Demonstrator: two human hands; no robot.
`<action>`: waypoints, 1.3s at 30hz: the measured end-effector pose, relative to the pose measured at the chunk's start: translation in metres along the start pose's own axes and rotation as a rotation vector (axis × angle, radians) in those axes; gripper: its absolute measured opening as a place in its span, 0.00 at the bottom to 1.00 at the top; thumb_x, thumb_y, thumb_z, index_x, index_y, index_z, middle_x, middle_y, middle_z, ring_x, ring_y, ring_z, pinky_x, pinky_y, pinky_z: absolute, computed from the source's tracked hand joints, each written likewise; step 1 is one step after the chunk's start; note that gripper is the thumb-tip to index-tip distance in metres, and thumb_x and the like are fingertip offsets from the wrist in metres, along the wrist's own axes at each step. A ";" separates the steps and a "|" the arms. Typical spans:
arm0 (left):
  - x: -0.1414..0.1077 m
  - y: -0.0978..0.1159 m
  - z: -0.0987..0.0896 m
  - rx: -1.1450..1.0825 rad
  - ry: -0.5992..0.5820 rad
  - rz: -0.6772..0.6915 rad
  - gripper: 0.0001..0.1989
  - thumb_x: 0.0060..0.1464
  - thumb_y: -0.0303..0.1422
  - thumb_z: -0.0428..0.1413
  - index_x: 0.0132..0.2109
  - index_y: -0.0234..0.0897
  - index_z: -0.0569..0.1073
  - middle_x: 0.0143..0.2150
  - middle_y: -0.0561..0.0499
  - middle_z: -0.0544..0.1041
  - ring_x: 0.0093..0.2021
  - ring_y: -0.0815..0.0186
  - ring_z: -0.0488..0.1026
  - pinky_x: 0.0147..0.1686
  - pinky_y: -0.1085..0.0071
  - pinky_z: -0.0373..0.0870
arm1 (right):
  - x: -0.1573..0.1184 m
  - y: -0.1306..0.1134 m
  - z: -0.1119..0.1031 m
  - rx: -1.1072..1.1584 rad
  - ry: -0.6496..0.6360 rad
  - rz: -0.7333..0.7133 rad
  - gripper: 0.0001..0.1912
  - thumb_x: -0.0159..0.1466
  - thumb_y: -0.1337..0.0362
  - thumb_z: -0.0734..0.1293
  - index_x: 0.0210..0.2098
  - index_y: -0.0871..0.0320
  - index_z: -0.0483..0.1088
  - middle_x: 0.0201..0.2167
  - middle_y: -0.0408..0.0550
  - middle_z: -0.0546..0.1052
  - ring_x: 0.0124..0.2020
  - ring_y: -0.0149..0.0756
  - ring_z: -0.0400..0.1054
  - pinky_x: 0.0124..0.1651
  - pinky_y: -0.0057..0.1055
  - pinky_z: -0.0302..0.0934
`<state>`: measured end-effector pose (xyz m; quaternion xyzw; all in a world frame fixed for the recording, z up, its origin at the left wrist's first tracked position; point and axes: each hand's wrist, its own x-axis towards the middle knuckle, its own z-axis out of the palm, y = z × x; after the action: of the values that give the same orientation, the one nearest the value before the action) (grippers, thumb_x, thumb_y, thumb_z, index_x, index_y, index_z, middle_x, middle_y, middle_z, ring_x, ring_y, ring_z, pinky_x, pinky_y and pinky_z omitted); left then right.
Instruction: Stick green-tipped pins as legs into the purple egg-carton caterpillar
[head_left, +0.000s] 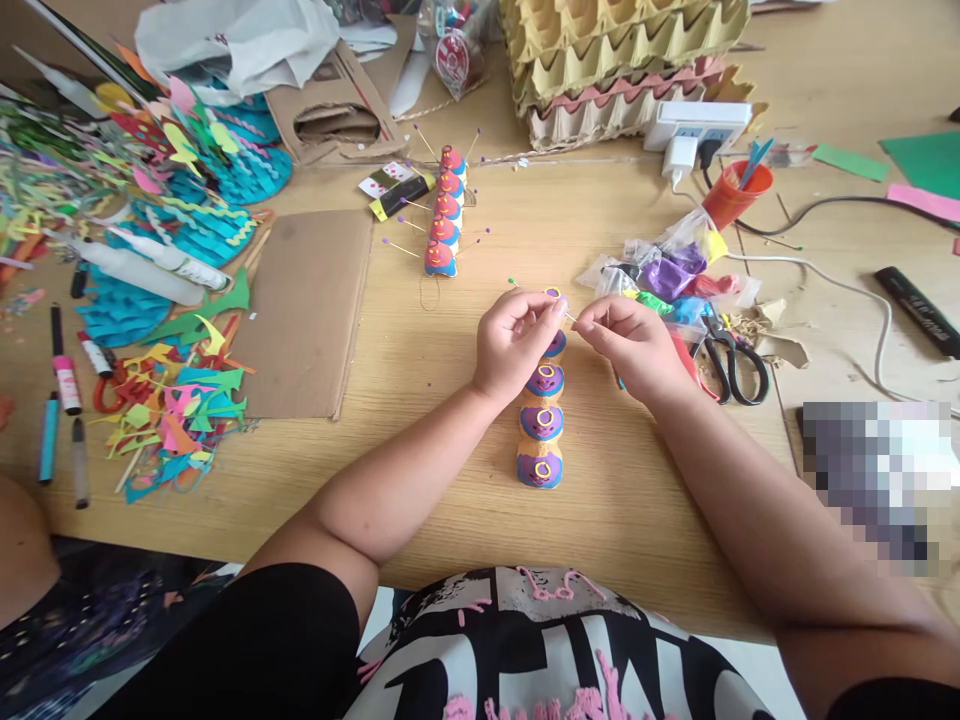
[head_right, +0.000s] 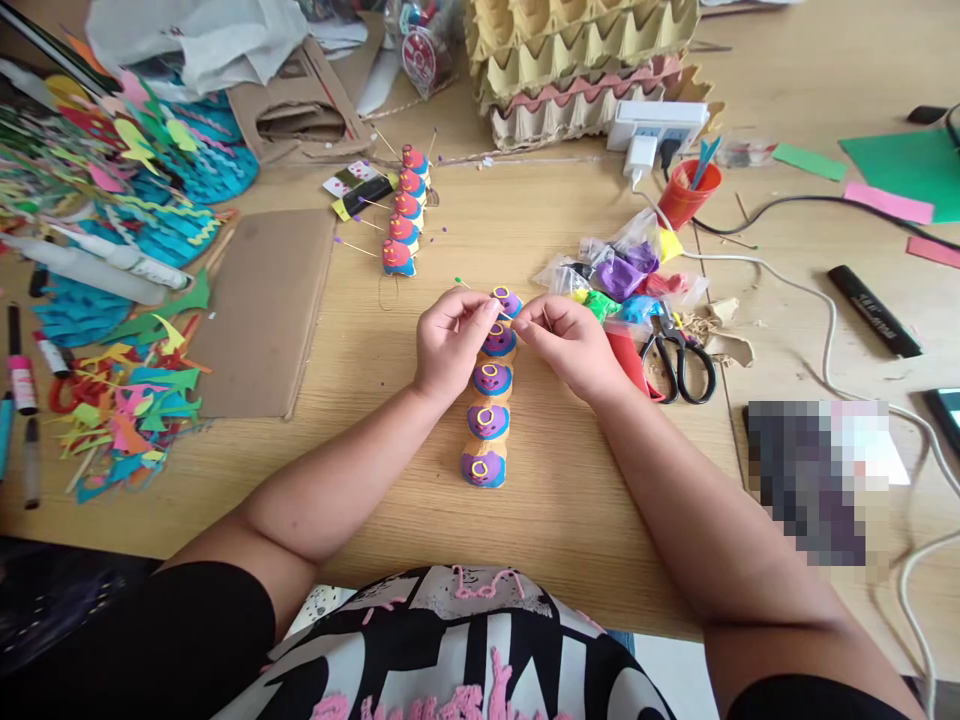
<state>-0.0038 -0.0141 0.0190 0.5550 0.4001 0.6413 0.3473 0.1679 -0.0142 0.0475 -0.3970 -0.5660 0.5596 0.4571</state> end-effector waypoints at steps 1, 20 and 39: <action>0.000 0.001 0.000 -0.007 0.003 -0.014 0.22 0.61 0.55 0.64 0.34 0.40 0.81 0.34 0.51 0.81 0.36 0.68 0.77 0.41 0.68 0.73 | 0.000 0.000 0.000 0.010 0.007 0.008 0.21 0.57 0.47 0.81 0.30 0.56 0.75 0.24 0.40 0.69 0.25 0.26 0.54 0.28 0.28 0.46; 0.001 -0.002 0.000 -0.080 -0.068 -0.061 0.19 0.60 0.53 0.66 0.40 0.42 0.84 0.37 0.51 0.83 0.38 0.69 0.78 0.43 0.70 0.74 | 0.001 -0.002 -0.001 0.133 -0.027 0.096 0.16 0.55 0.53 0.81 0.28 0.56 0.74 0.20 0.38 0.66 0.21 0.25 0.54 0.24 0.28 0.42; 0.000 -0.004 -0.001 -0.041 -0.053 -0.029 0.18 0.60 0.52 0.67 0.41 0.42 0.84 0.39 0.49 0.84 0.39 0.67 0.78 0.44 0.67 0.74 | 0.000 -0.001 0.000 0.117 -0.059 0.094 0.21 0.56 0.48 0.82 0.29 0.56 0.74 0.21 0.38 0.67 0.21 0.24 0.52 0.23 0.29 0.41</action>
<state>-0.0047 -0.0128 0.0156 0.5587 0.3855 0.6292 0.3786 0.1675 -0.0141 0.0483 -0.3791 -0.5261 0.6240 0.4360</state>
